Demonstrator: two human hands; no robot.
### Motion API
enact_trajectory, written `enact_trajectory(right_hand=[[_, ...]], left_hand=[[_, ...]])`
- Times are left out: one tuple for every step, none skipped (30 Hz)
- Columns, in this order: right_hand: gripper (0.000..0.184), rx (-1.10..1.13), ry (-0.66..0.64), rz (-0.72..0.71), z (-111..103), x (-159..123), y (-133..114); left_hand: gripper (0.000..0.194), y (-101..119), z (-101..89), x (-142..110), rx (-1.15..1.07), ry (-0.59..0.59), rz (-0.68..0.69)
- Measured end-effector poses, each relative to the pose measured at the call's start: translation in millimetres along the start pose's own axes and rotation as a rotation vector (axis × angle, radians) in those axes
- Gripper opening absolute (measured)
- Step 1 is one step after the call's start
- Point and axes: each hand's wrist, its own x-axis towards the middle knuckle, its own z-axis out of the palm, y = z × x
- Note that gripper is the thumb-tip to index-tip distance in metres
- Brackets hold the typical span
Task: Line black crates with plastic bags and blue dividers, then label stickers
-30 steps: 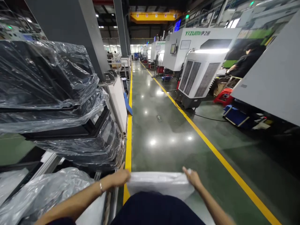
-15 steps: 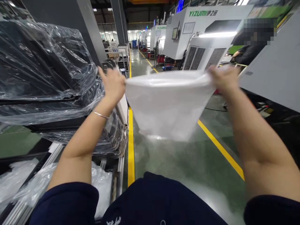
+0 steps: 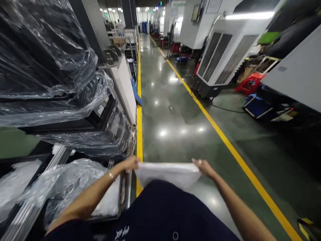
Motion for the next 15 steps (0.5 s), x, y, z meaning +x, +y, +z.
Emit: enact_trajectory(right_hand=[[0.064, 0.022, 0.014, 0.000, -7.2, 14.8, -1.0], [0.064, 0.043, 0.044, -0.004, -17.1, 30.5, -2.8], [0.064, 0.081, 0.103, -0.026, -28.9, 45.7, -5.5], [0.063, 0.154, 0.193, -0.067, -41.9, 59.1, -9.1], [0.062, 0.216, 0.278, -0.096, -55.0, 69.8, -13.3], [0.060, 0.281, 0.359, -0.115, -67.4, 77.4, -17.9], [0.058, 0.342, 0.430, -0.118, -78.3, 81.8, -22.2], [0.056, 0.390, 0.485, -0.109, -87.3, 83.4, -25.8], [0.054, 0.431, 0.537, -0.093, -94.6, 82.9, -28.2], [0.052, 0.463, 0.581, -0.076, -100.3, 81.0, -29.3], [0.050, 0.483, 0.617, -0.062, -105.3, 78.3, -29.2], [0.049, 0.496, 0.642, -0.051, -110.1, 75.0, -28.2], [0.047, 0.481, 0.660, -0.040, -115.4, 71.5, -27.4], [0.046, 0.432, 0.700, -0.031, -121.1, 67.6, -27.6], [0.046, 0.362, 0.777, -0.037, -127.1, 63.1, -30.1]], left_hand=[[0.036, -7.0, -11.6, 12.2, -0.021, -0.019, -0.036], [0.037, -12.5, -24.2, 25.2, -0.031, -0.010, -0.056], [0.035, -15.6, -36.7, 38.0, -0.046, 0.011, -0.065], [0.034, -15.8, -48.4, 49.5, -0.089, 0.043, -0.067], [0.034, -12.8, -58.7, 59.0, -0.180, 0.085, -0.062], [0.036, -6.6, -67.1, 66.1, -0.307, 0.122, -0.050], [0.039, 2.1, -73.3, 71.0, -0.457, 0.149, -0.033], [0.042, 12.7, -77.2, 74.0, -0.613, 0.168, -0.011], [0.045, 24.1, -78.9, 75.8, -0.750, 0.181, 0.017], [0.045, 35.8, -78.9, 77.0, -0.847, 0.195, 0.051], [0.045, 47.1, -77.5, 78.1, -0.913, 0.219, 0.089], [0.043, 58.0, -75.0, 79.7, -0.950, 0.252, 0.133], [0.041, 68.4, -71.6, 81.8, -0.963, 0.287, 0.183], [0.039, 78.6, -67.6, 84.5, -0.953, 0.312, 0.235], [0.037, 88.7, -62.7, 87.6, -0.926, 0.321, 0.288]])
